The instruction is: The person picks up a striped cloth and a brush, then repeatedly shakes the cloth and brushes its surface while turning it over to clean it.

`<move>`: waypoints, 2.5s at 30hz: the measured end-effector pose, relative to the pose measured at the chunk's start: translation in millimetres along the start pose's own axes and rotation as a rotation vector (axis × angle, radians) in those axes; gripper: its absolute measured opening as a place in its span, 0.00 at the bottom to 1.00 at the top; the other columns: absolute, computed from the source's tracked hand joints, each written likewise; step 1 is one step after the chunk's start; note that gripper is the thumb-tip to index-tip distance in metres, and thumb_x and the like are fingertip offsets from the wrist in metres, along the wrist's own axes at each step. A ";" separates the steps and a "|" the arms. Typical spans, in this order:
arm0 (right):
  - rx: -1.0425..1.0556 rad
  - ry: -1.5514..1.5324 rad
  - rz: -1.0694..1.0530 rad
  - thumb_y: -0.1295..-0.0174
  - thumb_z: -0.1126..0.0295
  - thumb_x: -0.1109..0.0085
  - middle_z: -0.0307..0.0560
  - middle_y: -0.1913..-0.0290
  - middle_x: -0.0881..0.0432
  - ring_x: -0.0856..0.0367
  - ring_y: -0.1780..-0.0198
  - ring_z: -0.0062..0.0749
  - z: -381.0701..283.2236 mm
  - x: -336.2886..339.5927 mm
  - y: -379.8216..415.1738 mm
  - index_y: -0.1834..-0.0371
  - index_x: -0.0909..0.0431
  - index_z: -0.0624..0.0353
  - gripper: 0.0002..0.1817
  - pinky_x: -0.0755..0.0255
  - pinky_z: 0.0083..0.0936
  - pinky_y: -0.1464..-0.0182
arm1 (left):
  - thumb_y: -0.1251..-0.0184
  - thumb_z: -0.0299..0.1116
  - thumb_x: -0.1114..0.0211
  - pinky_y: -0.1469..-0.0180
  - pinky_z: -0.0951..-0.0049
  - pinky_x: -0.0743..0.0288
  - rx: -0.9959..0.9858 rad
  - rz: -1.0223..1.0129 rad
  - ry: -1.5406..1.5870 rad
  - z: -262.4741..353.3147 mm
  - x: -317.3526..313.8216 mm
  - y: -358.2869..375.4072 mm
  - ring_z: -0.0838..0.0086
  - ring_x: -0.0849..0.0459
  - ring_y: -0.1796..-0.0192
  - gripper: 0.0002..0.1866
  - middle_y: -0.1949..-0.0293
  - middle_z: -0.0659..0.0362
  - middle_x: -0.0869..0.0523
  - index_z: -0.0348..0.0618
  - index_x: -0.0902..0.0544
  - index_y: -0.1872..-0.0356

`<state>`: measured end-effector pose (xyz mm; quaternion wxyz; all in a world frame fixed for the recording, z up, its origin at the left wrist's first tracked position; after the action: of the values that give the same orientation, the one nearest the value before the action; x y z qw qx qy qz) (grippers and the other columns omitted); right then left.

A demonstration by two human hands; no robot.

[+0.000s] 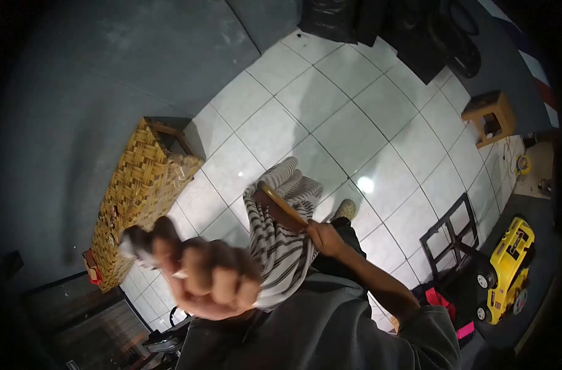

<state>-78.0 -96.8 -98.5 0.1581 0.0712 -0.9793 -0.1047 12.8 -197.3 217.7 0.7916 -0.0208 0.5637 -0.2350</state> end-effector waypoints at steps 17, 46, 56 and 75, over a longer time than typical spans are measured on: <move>-0.210 -0.497 0.364 0.51 0.63 0.32 0.45 0.68 0.24 0.26 0.66 0.21 -33.5 77.2 19.4 0.56 0.30 0.67 0.24 0.32 0.19 0.66 | 0.33 0.29 0.49 0.51 0.74 0.40 0.083 0.267 -0.566 -35.5 81.7 -12.5 0.77 0.35 0.59 0.14 0.56 0.61 0.28 0.38 0.32 0.48; 0.012 -0.429 1.181 0.46 0.82 0.47 0.37 0.70 0.30 0.31 0.71 0.15 -83.6 156.9 60.6 0.61 0.37 0.61 0.12 0.36 0.12 0.71 | 0.45 0.25 0.36 0.50 0.74 0.29 0.617 -0.453 -0.990 -133.5 139.6 -30.0 0.74 0.23 0.54 0.20 0.57 0.53 0.22 0.32 0.32 0.52; 0.110 -0.701 1.064 0.45 0.78 0.50 0.34 0.73 0.31 0.32 0.77 0.11 -142.4 170.2 86.2 0.68 0.41 0.55 0.09 0.38 0.11 0.81 | 0.37 0.23 0.48 0.59 0.76 0.27 0.360 -0.258 -0.962 -137.5 142.7 -73.5 0.74 0.21 0.56 0.15 0.56 0.52 0.21 0.31 0.32 0.49; -0.049 -0.378 1.018 0.52 0.89 0.53 0.41 0.62 0.26 0.30 0.68 0.17 -126.6 204.3 72.4 0.46 0.34 0.68 0.25 0.36 0.11 0.67 | 0.57 0.23 0.33 0.52 0.63 0.28 0.495 -0.637 -1.647 -129.8 132.4 -59.4 0.50 0.22 0.54 0.39 0.59 0.37 0.23 0.38 0.45 0.42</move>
<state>-236.7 -85.1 95.6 0.0116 -0.4357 -0.8987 -0.0485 -91.3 -272.3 71.4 0.8229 -0.1661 -0.2773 -0.4673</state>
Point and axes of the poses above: each hand's wrist, its own y-axis away from the middle knuckle, its own x-axis out of the back of the hand, z = x × y, the point moved 6 cm from there along -y, towards the middle knuckle
